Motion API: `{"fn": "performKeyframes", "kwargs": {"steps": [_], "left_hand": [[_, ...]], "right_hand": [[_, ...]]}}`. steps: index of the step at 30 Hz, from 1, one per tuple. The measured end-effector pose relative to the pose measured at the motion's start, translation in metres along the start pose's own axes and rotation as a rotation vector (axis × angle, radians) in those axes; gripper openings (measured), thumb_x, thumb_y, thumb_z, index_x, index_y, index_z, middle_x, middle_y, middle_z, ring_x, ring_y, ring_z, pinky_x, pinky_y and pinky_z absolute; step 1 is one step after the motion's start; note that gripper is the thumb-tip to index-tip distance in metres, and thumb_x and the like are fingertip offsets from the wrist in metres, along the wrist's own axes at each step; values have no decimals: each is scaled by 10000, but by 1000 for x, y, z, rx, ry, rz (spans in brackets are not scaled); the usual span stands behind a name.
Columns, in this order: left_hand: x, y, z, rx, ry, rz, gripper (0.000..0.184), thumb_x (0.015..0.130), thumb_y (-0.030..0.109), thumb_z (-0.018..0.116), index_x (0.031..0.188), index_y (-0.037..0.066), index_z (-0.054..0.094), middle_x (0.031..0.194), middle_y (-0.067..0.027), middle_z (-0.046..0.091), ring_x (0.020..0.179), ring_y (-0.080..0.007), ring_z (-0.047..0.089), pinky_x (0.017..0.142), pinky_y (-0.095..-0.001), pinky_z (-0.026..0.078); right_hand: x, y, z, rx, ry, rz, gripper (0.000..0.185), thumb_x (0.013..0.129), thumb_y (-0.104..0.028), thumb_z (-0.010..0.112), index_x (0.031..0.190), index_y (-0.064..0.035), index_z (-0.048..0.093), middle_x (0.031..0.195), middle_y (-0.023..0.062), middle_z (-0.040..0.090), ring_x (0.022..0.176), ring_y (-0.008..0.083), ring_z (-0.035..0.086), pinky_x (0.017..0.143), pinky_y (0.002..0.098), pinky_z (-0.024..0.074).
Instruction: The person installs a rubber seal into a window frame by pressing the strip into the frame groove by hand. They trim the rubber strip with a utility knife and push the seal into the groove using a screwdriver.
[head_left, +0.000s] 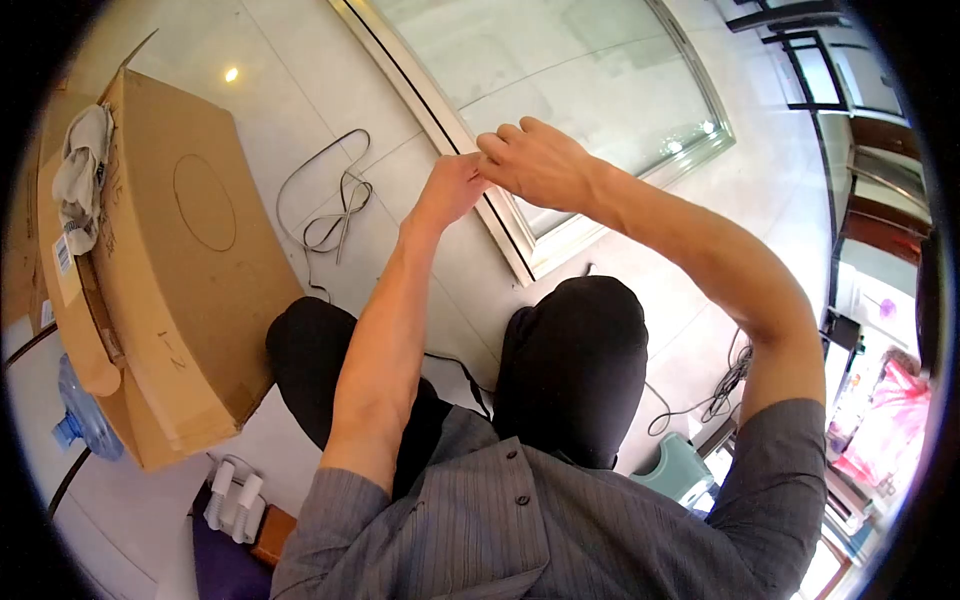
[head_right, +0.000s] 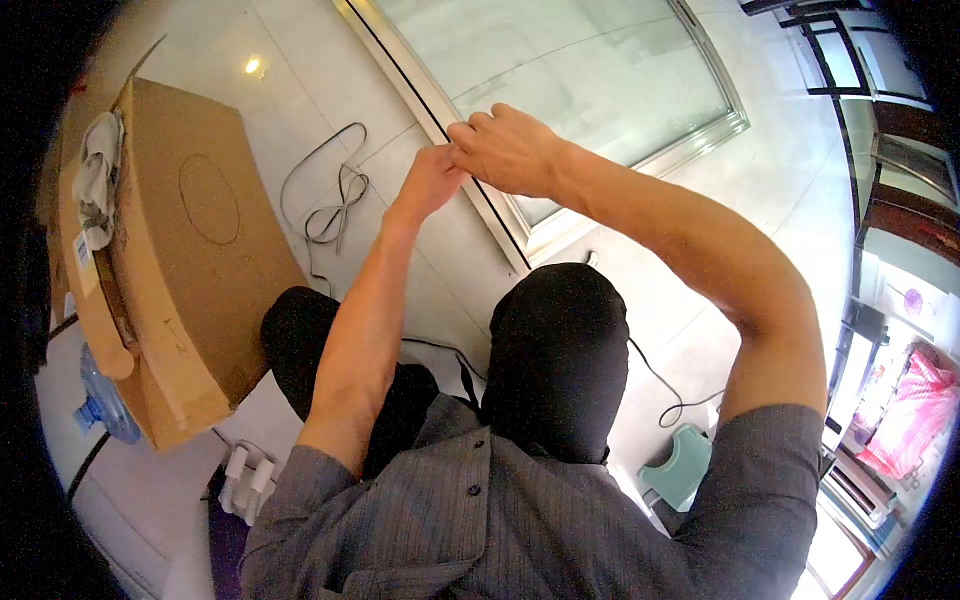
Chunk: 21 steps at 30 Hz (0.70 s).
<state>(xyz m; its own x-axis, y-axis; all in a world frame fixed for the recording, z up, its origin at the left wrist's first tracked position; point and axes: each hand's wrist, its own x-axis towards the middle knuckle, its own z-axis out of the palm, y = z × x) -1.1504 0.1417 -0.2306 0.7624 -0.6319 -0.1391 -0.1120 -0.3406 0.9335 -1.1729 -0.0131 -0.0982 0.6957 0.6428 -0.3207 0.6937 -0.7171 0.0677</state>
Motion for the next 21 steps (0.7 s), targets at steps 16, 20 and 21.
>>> {"fn": "performKeyframes", "kwargs": {"steps": [16,20,21], "left_hand": [[-4,5,22,-4,74,74,195,857,129,632,1038,62,669,833,-161,667,701,-295,623,701,-355,511],[-21,1,62,-52,459,186,159,888,162,620,982,46,675,889,-142,690,752,-283,660,706,-367,527],[-34,4,78,-446,544,-207,194,923,201,593,984,31,664,927,-138,693,805,-285,669,734,-386,534]], "right_hand": [[2,7,8,74,29,39,142,862,-154,594,952,-45,605,876,151,606,722,329,651,648,409,536],[10,13,6,76,-186,-55,136,880,-121,552,988,-62,611,870,147,601,710,326,645,643,416,525],[10,12,6,80,-199,-73,134,879,-113,548,982,-59,614,862,151,602,703,333,643,636,423,523]]}}
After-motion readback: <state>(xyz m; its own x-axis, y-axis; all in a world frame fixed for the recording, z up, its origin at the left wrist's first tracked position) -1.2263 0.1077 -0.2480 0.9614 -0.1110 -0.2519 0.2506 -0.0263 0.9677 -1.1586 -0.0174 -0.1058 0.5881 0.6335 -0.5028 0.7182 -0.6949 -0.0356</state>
